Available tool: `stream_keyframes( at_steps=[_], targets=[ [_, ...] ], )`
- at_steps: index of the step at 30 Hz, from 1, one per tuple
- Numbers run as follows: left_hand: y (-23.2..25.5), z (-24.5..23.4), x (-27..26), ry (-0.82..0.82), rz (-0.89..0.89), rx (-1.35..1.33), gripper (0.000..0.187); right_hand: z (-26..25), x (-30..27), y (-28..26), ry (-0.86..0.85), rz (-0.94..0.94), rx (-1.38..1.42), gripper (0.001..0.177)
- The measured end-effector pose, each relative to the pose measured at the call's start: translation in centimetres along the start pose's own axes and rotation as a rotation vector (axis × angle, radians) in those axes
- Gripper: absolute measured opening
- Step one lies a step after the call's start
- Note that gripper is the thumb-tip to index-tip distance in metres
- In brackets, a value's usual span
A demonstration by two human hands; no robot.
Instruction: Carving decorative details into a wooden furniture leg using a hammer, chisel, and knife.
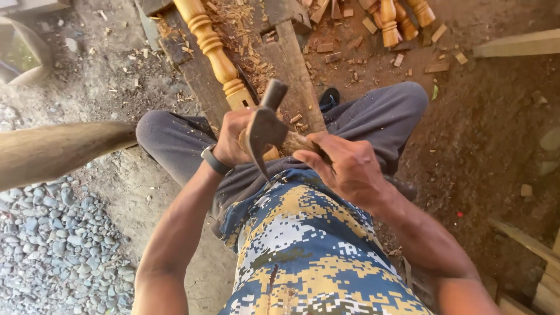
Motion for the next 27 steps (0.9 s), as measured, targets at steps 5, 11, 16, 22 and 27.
stream_keyframes(
  at_steps=[5,11,16,22,27],
  targets=[
    [1.5,-1.6,3.1,0.067,-0.046,0.102,0.038,0.5,-1.6,1.6,0.116,0.025,0.054,0.028],
    [7.6,-0.4,7.4,-0.022,-0.040,0.050,0.016,-0.8,-3.3,1.8,0.197,0.106,0.040,0.022],
    [9.2,0.4,8.0,-0.015,-0.081,0.041,0.011,-1.5,-3.6,2.0,0.211,0.138,0.033,0.019],
    [6.9,0.5,7.0,-0.009,-0.109,0.044,0.015,-2.1,-3.7,1.3,0.222,0.125,0.052,0.019],
    [6.0,0.3,6.8,-0.021,-0.097,0.040,0.014,-1.9,-4.0,1.6,0.222,0.140,0.047,0.019]
  ],
)
Point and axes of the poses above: each hand's wrist, its own x-axis towards the middle knuckle, its own z-axis out of the palm, y = z × x, the point moved 3 cm from there along x, towards the middle knuckle, and after that the axes turned 8 degrees about -z, right-handed, at the moved point
